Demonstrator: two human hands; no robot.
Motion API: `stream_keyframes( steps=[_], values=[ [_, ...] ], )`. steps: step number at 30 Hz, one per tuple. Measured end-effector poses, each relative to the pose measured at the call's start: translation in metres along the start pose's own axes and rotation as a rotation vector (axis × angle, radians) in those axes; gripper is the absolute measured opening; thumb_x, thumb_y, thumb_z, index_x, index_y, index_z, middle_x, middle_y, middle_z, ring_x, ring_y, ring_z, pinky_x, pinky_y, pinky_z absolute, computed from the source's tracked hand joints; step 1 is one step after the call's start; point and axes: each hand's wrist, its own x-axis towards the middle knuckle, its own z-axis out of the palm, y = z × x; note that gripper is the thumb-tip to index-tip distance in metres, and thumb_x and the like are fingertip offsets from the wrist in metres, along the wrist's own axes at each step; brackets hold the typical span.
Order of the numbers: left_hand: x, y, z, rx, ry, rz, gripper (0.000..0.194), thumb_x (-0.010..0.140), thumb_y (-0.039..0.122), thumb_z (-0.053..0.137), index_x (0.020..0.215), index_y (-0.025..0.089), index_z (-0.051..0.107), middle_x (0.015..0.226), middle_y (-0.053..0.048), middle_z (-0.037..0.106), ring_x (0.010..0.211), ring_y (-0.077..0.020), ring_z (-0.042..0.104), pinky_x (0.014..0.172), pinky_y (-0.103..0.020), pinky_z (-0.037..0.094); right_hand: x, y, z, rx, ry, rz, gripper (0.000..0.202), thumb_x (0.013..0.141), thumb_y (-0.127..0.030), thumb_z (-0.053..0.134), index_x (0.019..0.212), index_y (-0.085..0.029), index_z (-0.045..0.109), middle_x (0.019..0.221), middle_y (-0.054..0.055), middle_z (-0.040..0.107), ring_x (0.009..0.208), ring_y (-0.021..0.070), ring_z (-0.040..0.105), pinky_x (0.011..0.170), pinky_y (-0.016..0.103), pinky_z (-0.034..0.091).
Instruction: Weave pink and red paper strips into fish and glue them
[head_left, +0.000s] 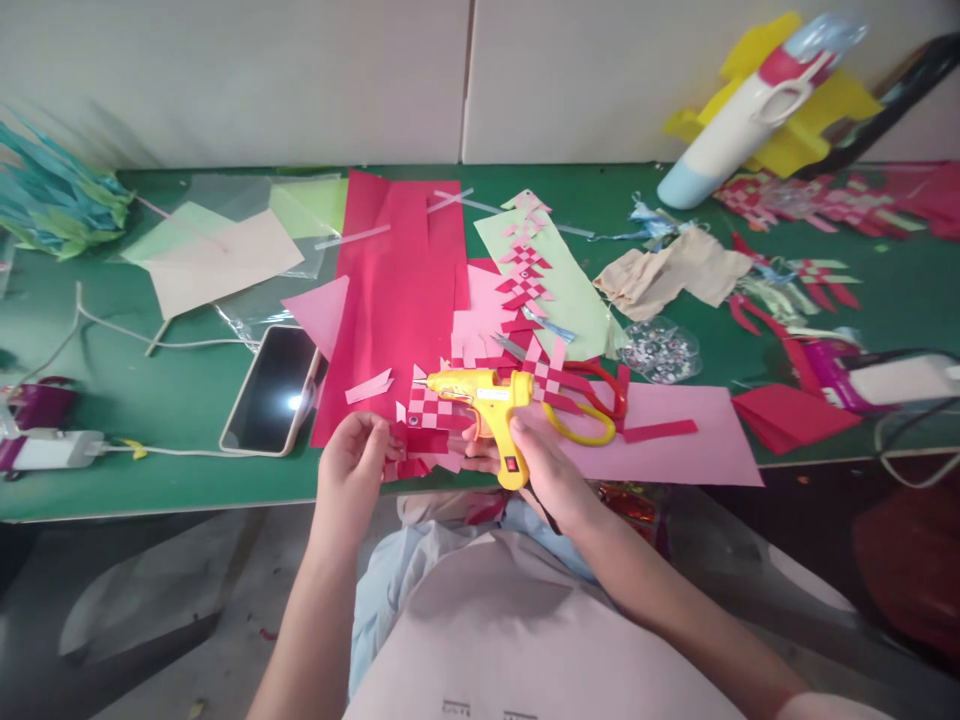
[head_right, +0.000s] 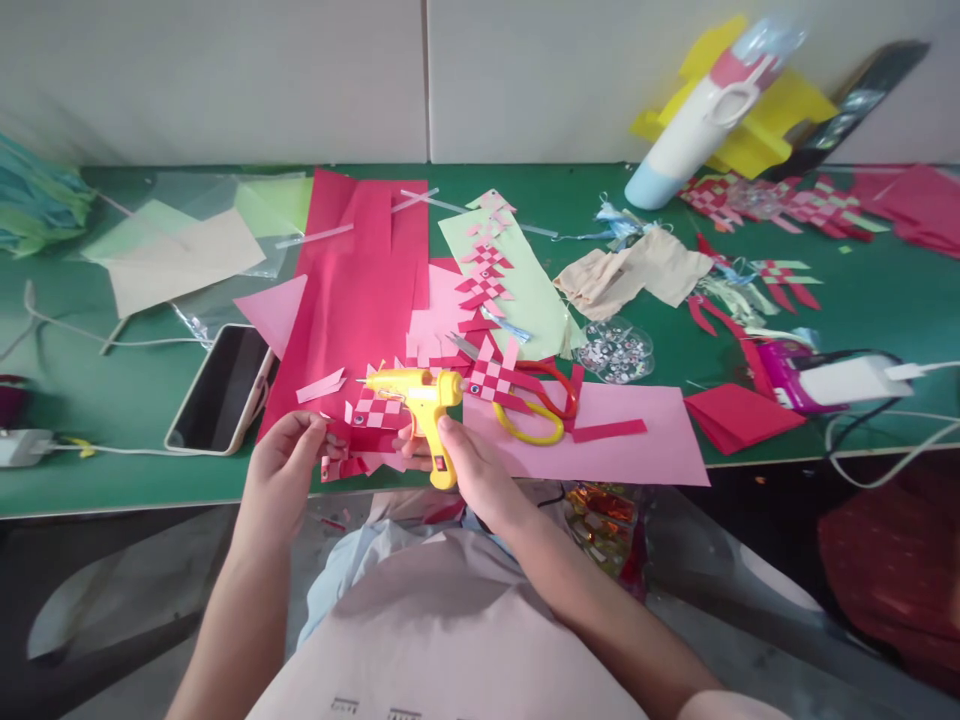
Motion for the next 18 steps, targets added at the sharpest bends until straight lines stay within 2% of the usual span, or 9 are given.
stream_keyframes(
  steps=[9, 18],
  values=[
    [-0.002, 0.010, 0.001, 0.159, -0.083, 0.059, 0.021, 0.085, 0.039, 0.056, 0.078, 0.019, 0.054, 0.066, 0.001, 0.059, 0.062, -0.0122, 0.059, 0.058, -0.023, 0.047, -0.006, -0.017, 0.000, 0.027, 0.064, -0.067, 0.047, 0.087, -0.060, 0.050, 0.105, -0.019, 0.064, 0.095, 0.009, 0.068, 0.100, 0.0258, 0.065, 0.082, 0.038, 0.055],
    [-0.009, 0.009, 0.007, 0.162, -0.106, 0.018, 0.020, 0.084, 0.038, 0.056, 0.078, 0.019, 0.054, 0.065, 0.002, 0.059, 0.061, -0.0122, 0.060, 0.058, -0.022, 0.046, -0.004, -0.005, -0.001, 0.004, 0.000, -0.008, 0.046, 0.089, -0.057, 0.048, 0.099, -0.016, 0.067, 0.092, 0.010, 0.069, 0.096, 0.0239, 0.066, 0.081, 0.036, 0.054]
  ],
)
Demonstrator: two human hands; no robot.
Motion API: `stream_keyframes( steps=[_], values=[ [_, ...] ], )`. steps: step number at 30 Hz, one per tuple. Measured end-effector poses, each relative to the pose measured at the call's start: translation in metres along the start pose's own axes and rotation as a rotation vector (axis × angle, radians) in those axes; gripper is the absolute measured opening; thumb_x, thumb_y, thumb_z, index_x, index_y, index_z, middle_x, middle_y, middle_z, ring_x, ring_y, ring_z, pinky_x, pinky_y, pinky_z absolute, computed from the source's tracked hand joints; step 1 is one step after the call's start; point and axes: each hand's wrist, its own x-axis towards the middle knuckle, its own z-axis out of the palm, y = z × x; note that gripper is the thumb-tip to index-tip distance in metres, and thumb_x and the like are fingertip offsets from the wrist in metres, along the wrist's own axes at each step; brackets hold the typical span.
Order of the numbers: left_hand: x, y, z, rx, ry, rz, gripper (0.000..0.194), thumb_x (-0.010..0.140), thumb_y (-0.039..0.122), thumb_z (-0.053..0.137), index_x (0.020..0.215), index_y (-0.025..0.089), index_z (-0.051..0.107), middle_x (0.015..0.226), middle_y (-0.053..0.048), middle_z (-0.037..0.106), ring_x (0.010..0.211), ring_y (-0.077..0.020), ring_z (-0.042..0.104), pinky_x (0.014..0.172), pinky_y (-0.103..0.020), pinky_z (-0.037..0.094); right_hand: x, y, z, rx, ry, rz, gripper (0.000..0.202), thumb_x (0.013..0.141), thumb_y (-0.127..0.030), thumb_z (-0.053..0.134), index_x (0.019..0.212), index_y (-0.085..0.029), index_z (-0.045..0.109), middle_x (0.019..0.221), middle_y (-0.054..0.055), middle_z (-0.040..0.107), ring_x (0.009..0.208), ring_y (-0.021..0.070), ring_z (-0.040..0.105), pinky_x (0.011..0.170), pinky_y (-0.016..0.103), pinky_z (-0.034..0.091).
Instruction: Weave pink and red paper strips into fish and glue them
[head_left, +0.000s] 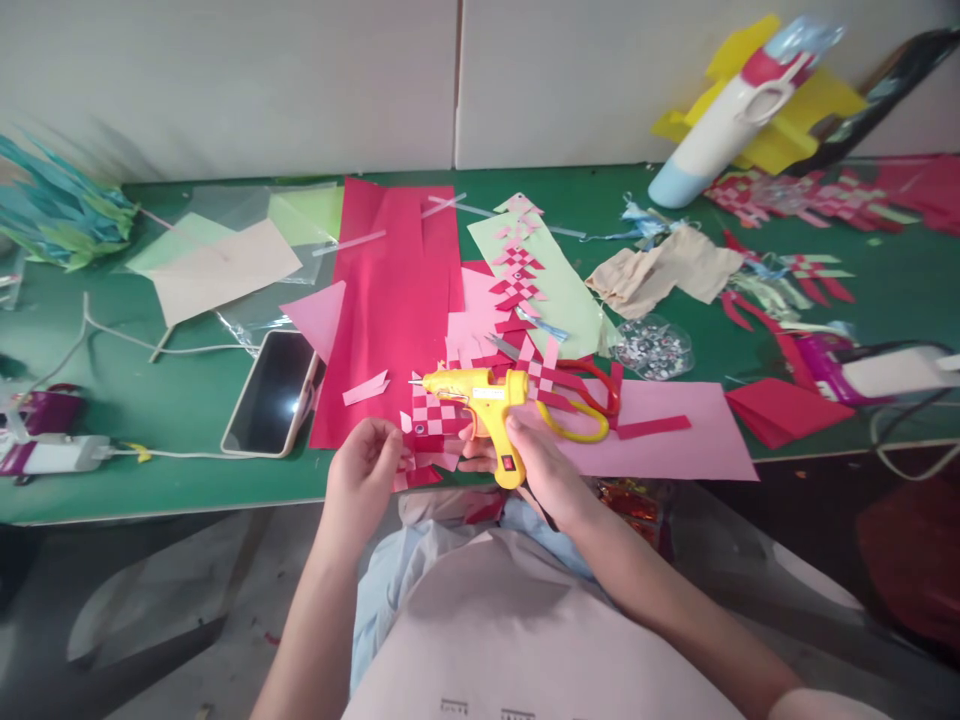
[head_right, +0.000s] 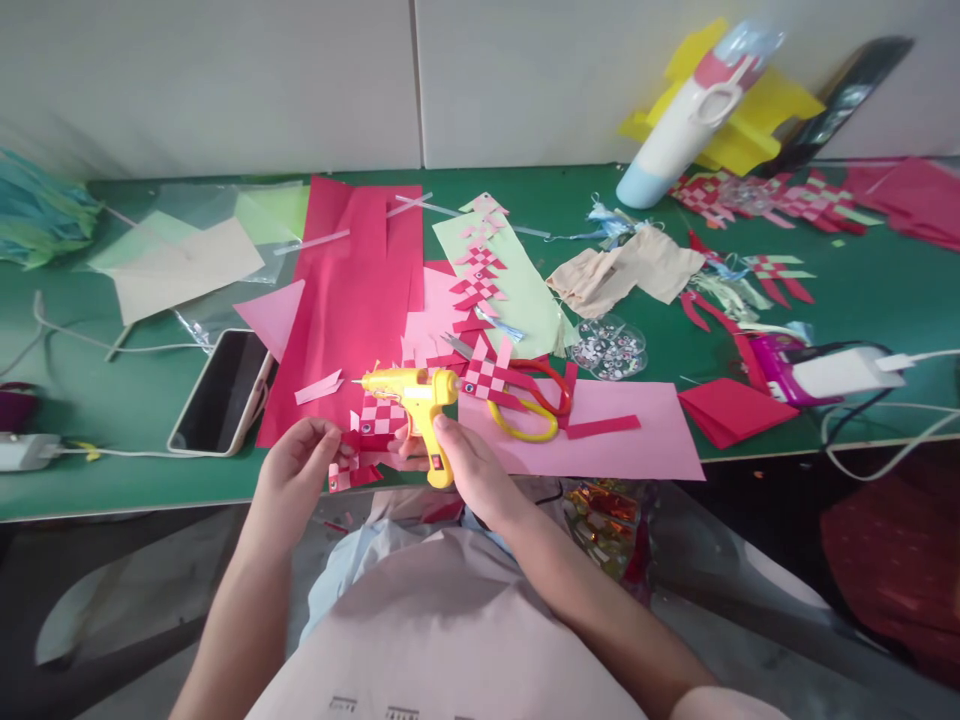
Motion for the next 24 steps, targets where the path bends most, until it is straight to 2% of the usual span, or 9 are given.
stream_keyframes(
  steps=[6, 9, 14, 17, 21, 24],
  values=[
    [-0.003, -0.004, 0.003, 0.004, -0.030, -0.012, 0.022, 0.083, 0.040, 0.057, 0.078, 0.019, 0.055, 0.066, 0.002, 0.060, 0.063, -0.0120, 0.061, 0.059, -0.022, 0.048, 0.001, -0.001, 0.000, 0.043, -0.010, -0.058, 0.040, 0.093, -0.050, 0.046, 0.102, -0.016, 0.067, 0.094, 0.009, 0.070, 0.097, 0.0223, 0.066, 0.082, 0.034, 0.054],
    [-0.003, -0.006, 0.005, 0.029, -0.029, -0.024, 0.023, 0.081, 0.041, 0.059, 0.079, 0.019, 0.056, 0.066, 0.002, 0.062, 0.063, -0.0125, 0.063, 0.059, -0.022, 0.049, 0.002, -0.001, -0.001, 0.022, -0.016, -0.045, 0.043, 0.093, -0.052, 0.046, 0.103, -0.016, 0.067, 0.093, 0.009, 0.070, 0.096, 0.0224, 0.067, 0.082, 0.035, 0.054],
    [-0.001, -0.012, 0.010, 0.097, 0.090, -0.034, 0.020, 0.075, 0.038, 0.065, 0.078, 0.018, 0.060, 0.070, 0.000, 0.066, 0.062, -0.0141, 0.066, 0.058, -0.024, 0.054, 0.007, -0.001, 0.008, 0.007, -0.052, 0.008, 0.048, 0.088, -0.059, 0.049, 0.097, -0.015, 0.068, 0.093, 0.009, 0.071, 0.092, 0.0227, 0.068, 0.087, 0.036, 0.052],
    [0.000, -0.016, 0.016, 0.034, 0.166, -0.018, 0.022, 0.070, 0.035, 0.070, 0.077, 0.020, 0.055, 0.069, 0.001, 0.064, 0.060, -0.0140, 0.065, 0.057, -0.025, 0.056, 0.010, 0.000, 0.014, 0.050, -0.051, -0.002, 0.046, 0.087, -0.058, 0.052, 0.093, -0.015, 0.069, 0.092, 0.009, 0.071, 0.094, 0.0229, 0.068, 0.087, 0.036, 0.053],
    [-0.001, -0.016, 0.018, -0.054, 0.149, 0.021, 0.028, 0.068, 0.034, 0.073, 0.081, 0.021, 0.051, 0.072, 0.002, 0.064, 0.063, -0.0141, 0.064, 0.057, -0.027, 0.057, 0.010, 0.000, 0.011, 0.024, -0.027, -0.018, 0.046, 0.088, -0.057, 0.051, 0.091, -0.015, 0.069, 0.090, 0.008, 0.071, 0.093, 0.0226, 0.068, 0.086, 0.035, 0.053],
    [-0.004, -0.014, 0.012, 0.107, 0.166, 0.081, 0.022, 0.076, 0.037, 0.067, 0.084, 0.020, 0.057, 0.075, -0.001, 0.066, 0.066, -0.0146, 0.064, 0.060, -0.026, 0.055, 0.008, 0.000, 0.004, -0.002, 0.026, -0.047, 0.043, 0.089, -0.055, 0.051, 0.095, -0.016, 0.069, 0.090, 0.008, 0.071, 0.092, 0.0224, 0.068, 0.084, 0.035, 0.054]
  ],
)
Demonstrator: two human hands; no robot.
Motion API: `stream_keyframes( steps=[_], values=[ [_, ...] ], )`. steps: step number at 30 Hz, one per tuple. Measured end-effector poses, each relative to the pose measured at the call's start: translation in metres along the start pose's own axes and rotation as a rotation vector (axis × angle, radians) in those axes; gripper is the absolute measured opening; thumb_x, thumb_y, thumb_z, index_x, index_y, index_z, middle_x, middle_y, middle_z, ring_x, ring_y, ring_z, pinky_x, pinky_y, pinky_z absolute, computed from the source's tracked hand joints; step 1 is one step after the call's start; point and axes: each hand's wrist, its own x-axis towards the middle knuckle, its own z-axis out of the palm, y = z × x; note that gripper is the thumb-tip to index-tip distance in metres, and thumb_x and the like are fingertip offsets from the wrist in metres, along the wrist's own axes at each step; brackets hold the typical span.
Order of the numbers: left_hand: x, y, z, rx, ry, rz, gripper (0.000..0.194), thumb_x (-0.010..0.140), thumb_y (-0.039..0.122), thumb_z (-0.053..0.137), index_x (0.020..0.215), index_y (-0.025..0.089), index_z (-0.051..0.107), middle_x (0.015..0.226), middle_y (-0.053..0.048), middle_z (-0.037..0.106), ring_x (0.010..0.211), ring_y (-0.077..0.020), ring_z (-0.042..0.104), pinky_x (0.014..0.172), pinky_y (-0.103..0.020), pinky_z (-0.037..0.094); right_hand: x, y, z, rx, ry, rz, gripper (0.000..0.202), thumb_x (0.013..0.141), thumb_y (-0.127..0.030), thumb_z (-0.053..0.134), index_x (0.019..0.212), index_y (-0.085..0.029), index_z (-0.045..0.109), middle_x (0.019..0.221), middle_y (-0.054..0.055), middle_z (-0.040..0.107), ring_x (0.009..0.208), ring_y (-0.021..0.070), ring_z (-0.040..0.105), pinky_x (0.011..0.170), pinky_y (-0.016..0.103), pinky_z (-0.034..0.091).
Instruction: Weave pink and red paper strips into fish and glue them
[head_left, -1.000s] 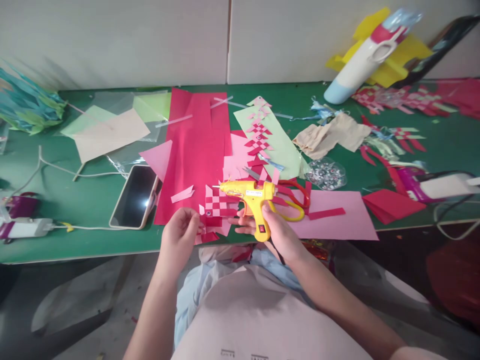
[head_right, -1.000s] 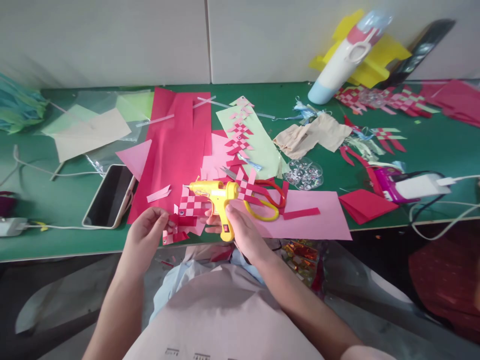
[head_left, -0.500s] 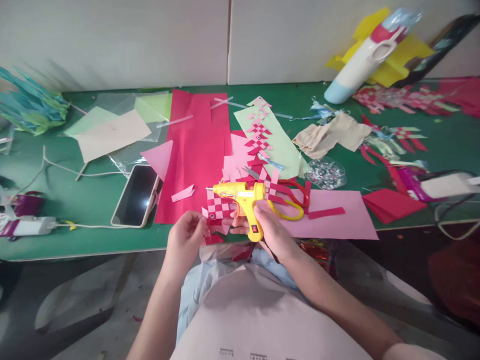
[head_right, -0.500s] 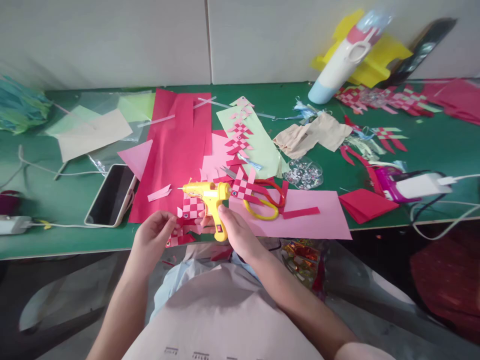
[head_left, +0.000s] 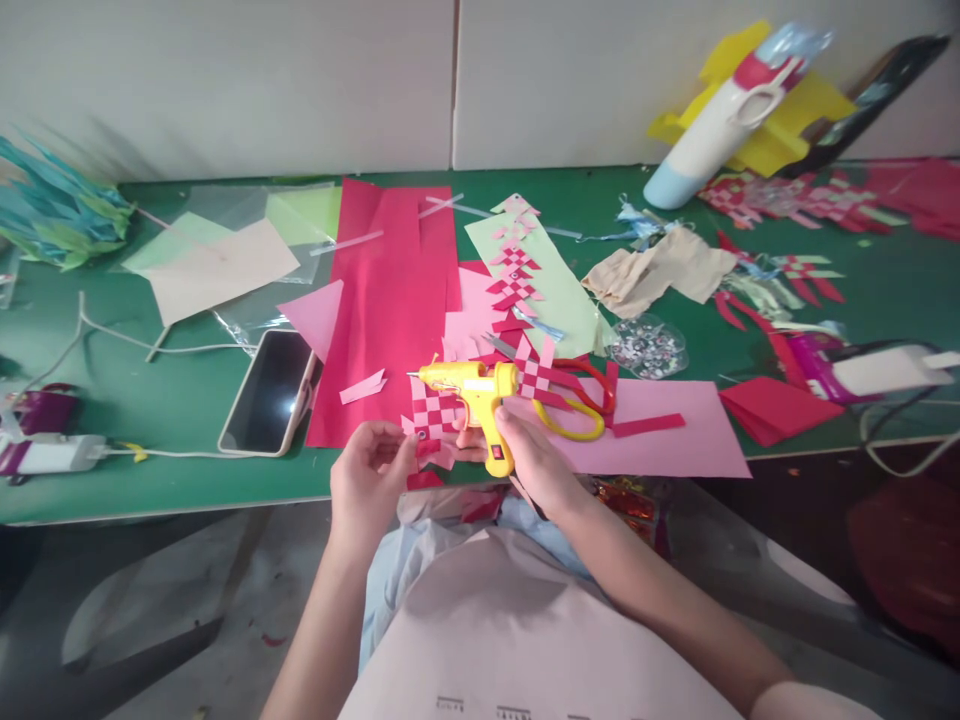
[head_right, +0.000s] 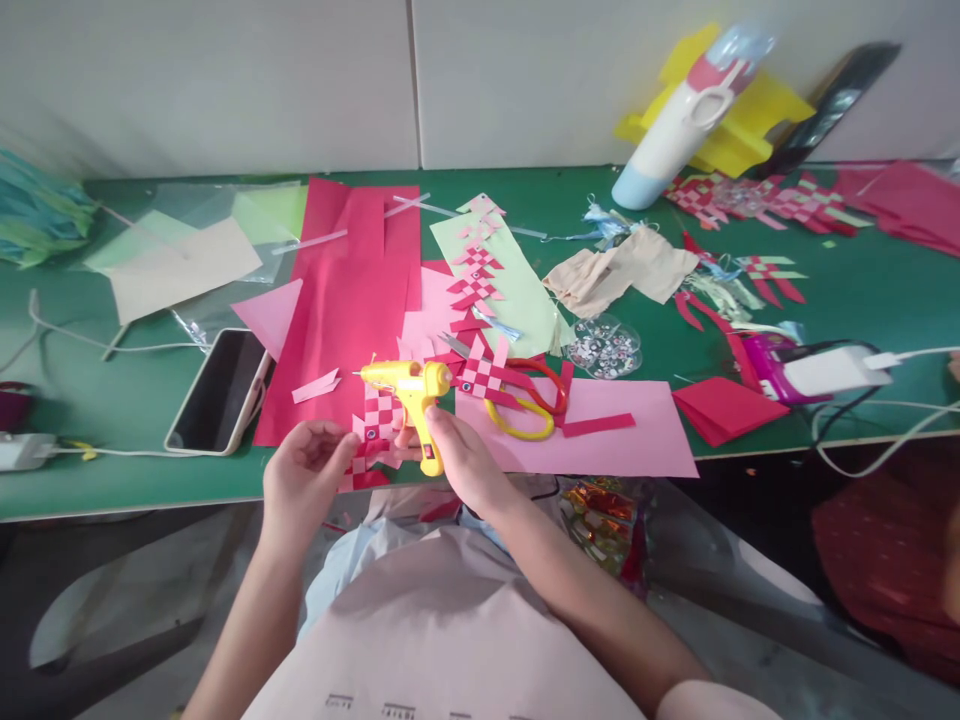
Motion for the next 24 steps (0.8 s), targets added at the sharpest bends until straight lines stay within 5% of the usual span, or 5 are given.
stream_keyframes(
  steps=[5, 10, 20, 24],
  values=[
    [-0.009, -0.006, -0.015, 0.518, 0.022, 0.368, 0.018, 0.089, 0.027, 0.050, 0.088, 0.020, 0.066, 0.087, -0.005, 0.067, 0.079, -0.0175, 0.062, 0.072, -0.030, 0.051, -0.003, 0.001, -0.009, 0.002, 0.039, -0.044, 0.042, 0.091, -0.053, 0.049, 0.098, -0.017, 0.069, 0.091, 0.009, 0.070, 0.095, 0.0232, 0.068, 0.081, 0.035, 0.056],
    [-0.018, -0.015, -0.012, 0.775, -0.073, 0.735, 0.026, 0.087, 0.020, 0.054, 0.111, 0.018, 0.067, 0.101, -0.010, 0.063, 0.091, -0.0227, 0.056, 0.081, -0.036, 0.050, -0.006, -0.004, -0.008, -0.031, 0.037, -0.036, 0.044, 0.090, -0.055, 0.048, 0.103, -0.018, 0.068, 0.090, 0.008, 0.071, 0.095, 0.0242, 0.068, 0.080, 0.036, 0.057],
    [-0.024, -0.016, -0.010, 0.893, -0.106, 0.799, 0.032, 0.088, 0.023, 0.056, 0.119, 0.021, 0.062, 0.107, -0.011, 0.062, 0.099, -0.0267, 0.054, 0.082, -0.040, 0.048, -0.006, -0.004, -0.008, -0.026, 0.055, -0.032, 0.042, 0.091, -0.053, 0.050, 0.110, -0.019, 0.065, 0.087, 0.007, 0.071, 0.096, 0.0246, 0.068, 0.079, 0.035, 0.057],
    [-0.015, -0.017, -0.015, 0.827, -0.001, 0.743, 0.034, 0.088, 0.019, 0.053, 0.121, 0.014, 0.057, 0.106, -0.012, 0.065, 0.102, -0.0271, 0.054, 0.087, -0.042, 0.045, -0.006, -0.007, -0.006, -0.025, 0.050, -0.037, 0.042, 0.090, -0.054, 0.050, 0.106, -0.019, 0.066, 0.089, 0.007, 0.070, 0.098, 0.0252, 0.068, 0.079, 0.035, 0.057]
  ],
)
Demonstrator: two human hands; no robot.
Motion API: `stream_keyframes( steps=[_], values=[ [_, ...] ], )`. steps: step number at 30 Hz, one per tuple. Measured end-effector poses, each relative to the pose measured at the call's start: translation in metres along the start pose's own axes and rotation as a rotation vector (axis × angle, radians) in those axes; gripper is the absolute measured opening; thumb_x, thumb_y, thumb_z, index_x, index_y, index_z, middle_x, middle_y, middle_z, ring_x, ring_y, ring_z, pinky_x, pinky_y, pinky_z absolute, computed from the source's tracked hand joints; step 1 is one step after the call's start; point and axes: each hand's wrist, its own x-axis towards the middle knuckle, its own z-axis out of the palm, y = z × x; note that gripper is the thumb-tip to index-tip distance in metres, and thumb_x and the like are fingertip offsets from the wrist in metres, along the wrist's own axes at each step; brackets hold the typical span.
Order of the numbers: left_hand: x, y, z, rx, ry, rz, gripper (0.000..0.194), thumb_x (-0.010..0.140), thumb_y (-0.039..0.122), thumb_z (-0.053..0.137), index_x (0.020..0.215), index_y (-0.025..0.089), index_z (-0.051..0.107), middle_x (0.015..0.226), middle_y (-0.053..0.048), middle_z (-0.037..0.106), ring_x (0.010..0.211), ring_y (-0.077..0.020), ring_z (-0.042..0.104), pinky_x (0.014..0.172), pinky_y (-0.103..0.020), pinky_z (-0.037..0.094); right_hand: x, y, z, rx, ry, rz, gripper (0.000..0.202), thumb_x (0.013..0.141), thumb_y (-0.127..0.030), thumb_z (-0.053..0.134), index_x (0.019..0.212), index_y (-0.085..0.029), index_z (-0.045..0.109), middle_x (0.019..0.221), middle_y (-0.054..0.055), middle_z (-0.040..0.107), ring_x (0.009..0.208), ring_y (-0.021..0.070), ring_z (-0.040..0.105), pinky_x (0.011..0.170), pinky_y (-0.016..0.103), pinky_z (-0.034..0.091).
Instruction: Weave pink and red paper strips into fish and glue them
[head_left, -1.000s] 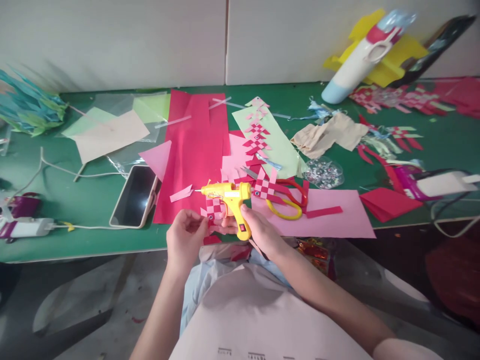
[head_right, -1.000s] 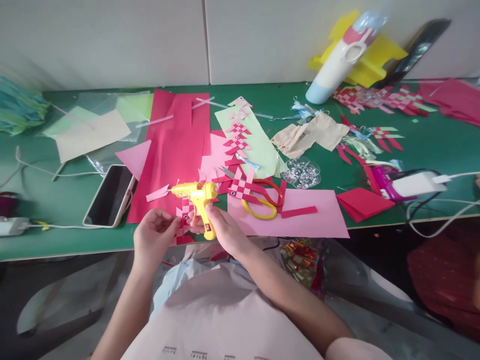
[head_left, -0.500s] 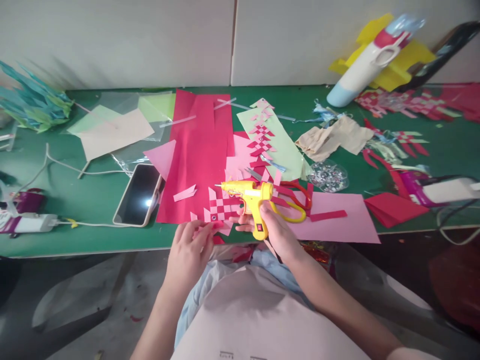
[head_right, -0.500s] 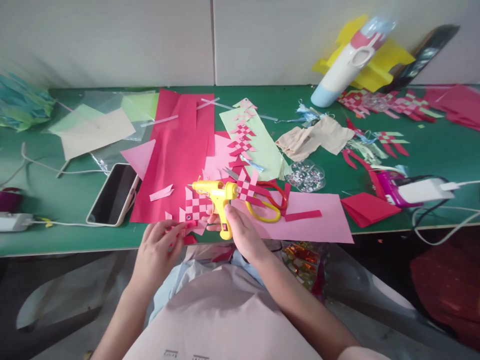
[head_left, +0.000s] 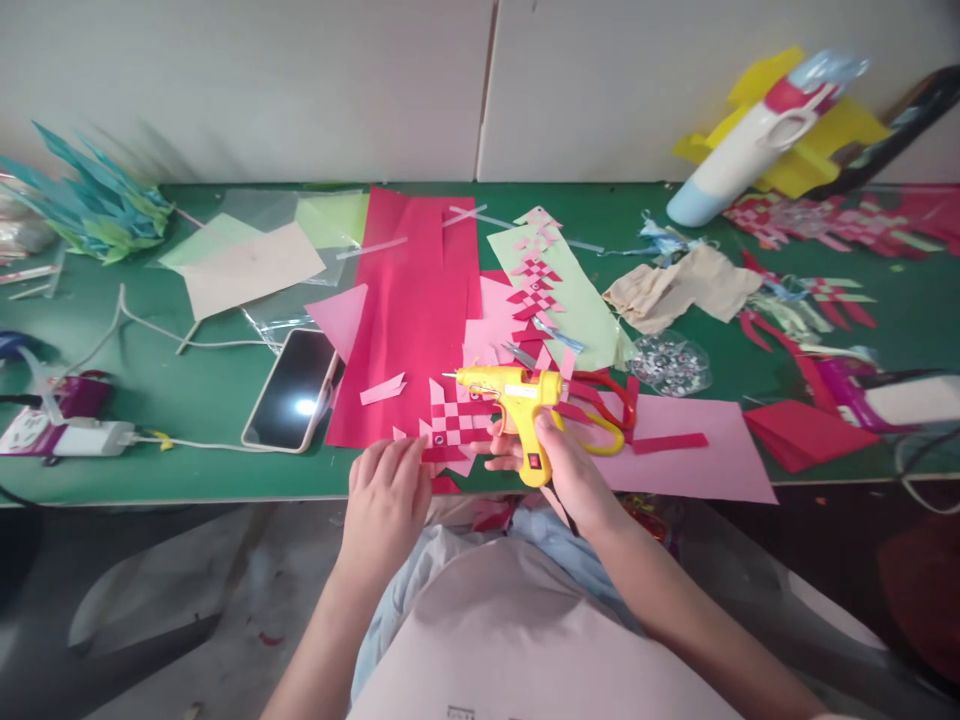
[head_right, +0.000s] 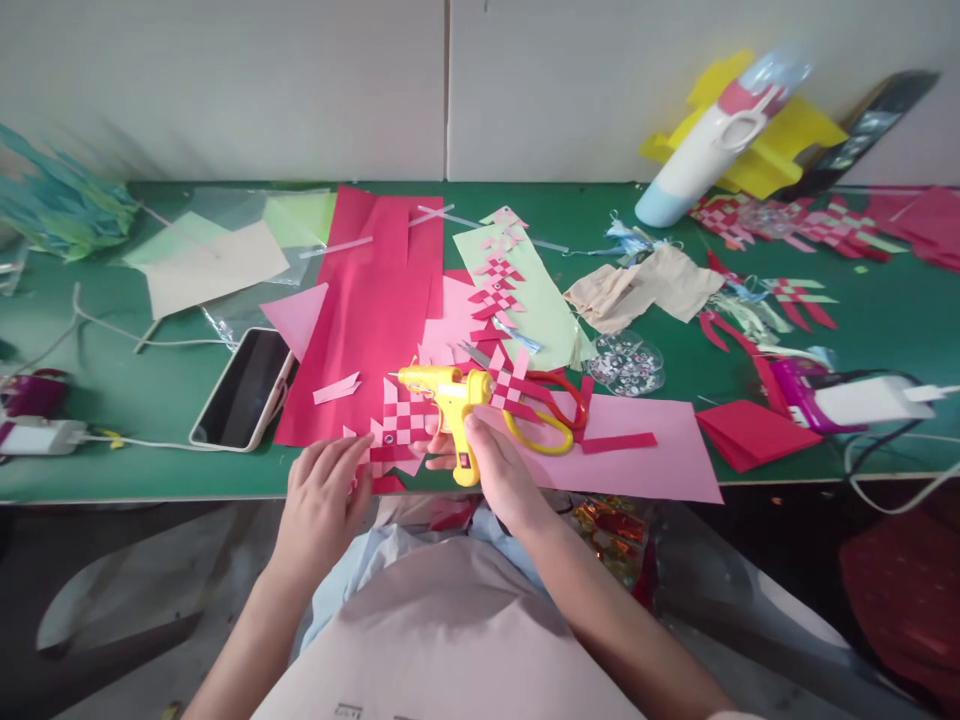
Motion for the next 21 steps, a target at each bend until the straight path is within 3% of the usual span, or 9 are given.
stream_keyframes(
  steps=[9, 13, 17, 21],
  values=[
    [0.024, -0.013, 0.002, -0.033, -0.097, 0.000, 0.039, 0.090, 0.022, 0.050, 0.129, 0.018, 0.050, 0.115, -0.010, 0.067, 0.113, -0.0286, 0.053, 0.095, -0.046, 0.038, -0.001, -0.005, 0.004, -0.019, 0.001, 0.002, 0.043, 0.089, -0.056, 0.051, 0.093, -0.016, 0.067, 0.089, 0.009, 0.069, 0.100, 0.0268, 0.067, 0.078, 0.035, 0.057],
    [0.020, -0.021, 0.000, -0.068, 0.002, -0.078, 0.048, 0.088, 0.024, 0.053, 0.134, 0.019, 0.044, 0.128, -0.013, 0.059, 0.119, -0.0279, 0.051, 0.098, -0.045, 0.038, -0.001, -0.006, 0.004, -0.026, 0.005, -0.002, 0.044, 0.088, -0.057, 0.050, 0.093, -0.016, 0.067, 0.090, 0.009, 0.069, 0.100, 0.0272, 0.067, 0.076, 0.034, 0.058],
    [0.013, -0.034, -0.005, -0.065, 0.022, -0.188, 0.043, 0.087, 0.028, 0.054, 0.129, 0.020, 0.050, 0.119, -0.012, 0.063, 0.116, -0.0284, 0.052, 0.097, -0.045, 0.039, -0.001, -0.005, 0.003, -0.036, 0.005, 0.001, 0.043, 0.090, -0.055, 0.049, 0.095, -0.017, 0.068, 0.090, 0.009, 0.069, 0.101, 0.0270, 0.067, 0.076, 0.035, 0.058],
    [0.010, -0.040, -0.010, -0.063, -0.070, -0.103, 0.036, 0.088, 0.024, 0.052, 0.124, 0.022, 0.054, 0.111, -0.009, 0.067, 0.113, -0.0267, 0.053, 0.096, -0.045, 0.038, -0.002, -0.004, 0.004, -0.031, -0.006, -0.005, 0.040, 0.092, -0.052, 0.048, 0.097, -0.018, 0.068, 0.090, 0.008, 0.070, 0.099, 0.0257, 0.067, 0.077, 0.035, 0.057]
  ],
)
